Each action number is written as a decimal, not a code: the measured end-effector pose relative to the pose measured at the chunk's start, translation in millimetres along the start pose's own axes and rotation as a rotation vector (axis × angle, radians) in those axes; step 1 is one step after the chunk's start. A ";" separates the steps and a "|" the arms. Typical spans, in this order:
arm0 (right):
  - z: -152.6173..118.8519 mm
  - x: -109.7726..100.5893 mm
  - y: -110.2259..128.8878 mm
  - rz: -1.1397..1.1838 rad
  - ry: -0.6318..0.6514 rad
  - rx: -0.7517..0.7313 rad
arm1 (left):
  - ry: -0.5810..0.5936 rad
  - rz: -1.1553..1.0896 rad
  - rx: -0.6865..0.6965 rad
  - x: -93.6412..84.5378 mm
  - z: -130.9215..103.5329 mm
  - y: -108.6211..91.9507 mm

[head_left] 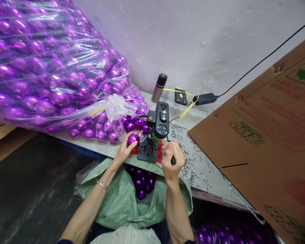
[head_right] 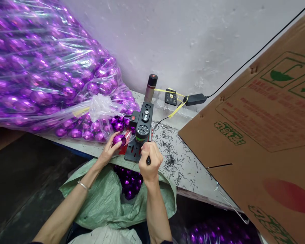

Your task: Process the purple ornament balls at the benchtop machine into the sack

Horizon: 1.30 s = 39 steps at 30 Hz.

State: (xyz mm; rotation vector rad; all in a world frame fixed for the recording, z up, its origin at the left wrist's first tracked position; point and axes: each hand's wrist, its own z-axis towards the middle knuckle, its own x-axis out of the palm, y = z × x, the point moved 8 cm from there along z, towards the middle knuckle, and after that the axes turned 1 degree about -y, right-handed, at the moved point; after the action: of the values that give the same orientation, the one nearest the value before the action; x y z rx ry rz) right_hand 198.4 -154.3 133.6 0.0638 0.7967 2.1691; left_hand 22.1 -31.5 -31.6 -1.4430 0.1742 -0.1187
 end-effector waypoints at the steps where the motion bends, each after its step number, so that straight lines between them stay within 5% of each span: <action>1: 3.5 0.2 -0.2 0.000 0.003 0.021 | 0.025 0.002 -0.017 4.2 -3.7 3.9; 6: 14.1 0.1 0.9 -0.022 0.006 0.051 | 0.059 0.188 0.000 29.7 -6.5 14.1; 13: 7.8 0.2 -0.2 -0.010 0.019 0.023 | 0.196 0.480 0.232 61.3 -4.9 -6.2; 29: 2.9 -0.6 1.4 -0.008 0.024 -0.013 | 0.217 0.735 0.258 67.3 6.5 -5.0; 39: 0.0 -1.2 2.2 -0.029 0.051 -0.027 | 0.041 0.574 0.413 72.5 -11.3 10.5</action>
State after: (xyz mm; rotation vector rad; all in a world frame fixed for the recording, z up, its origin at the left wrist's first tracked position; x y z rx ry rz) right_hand 197.7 -156.2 135.1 -0.0168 0.7924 2.1607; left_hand 90.8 -54.6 -46.8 -0.9365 0.5562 0.2727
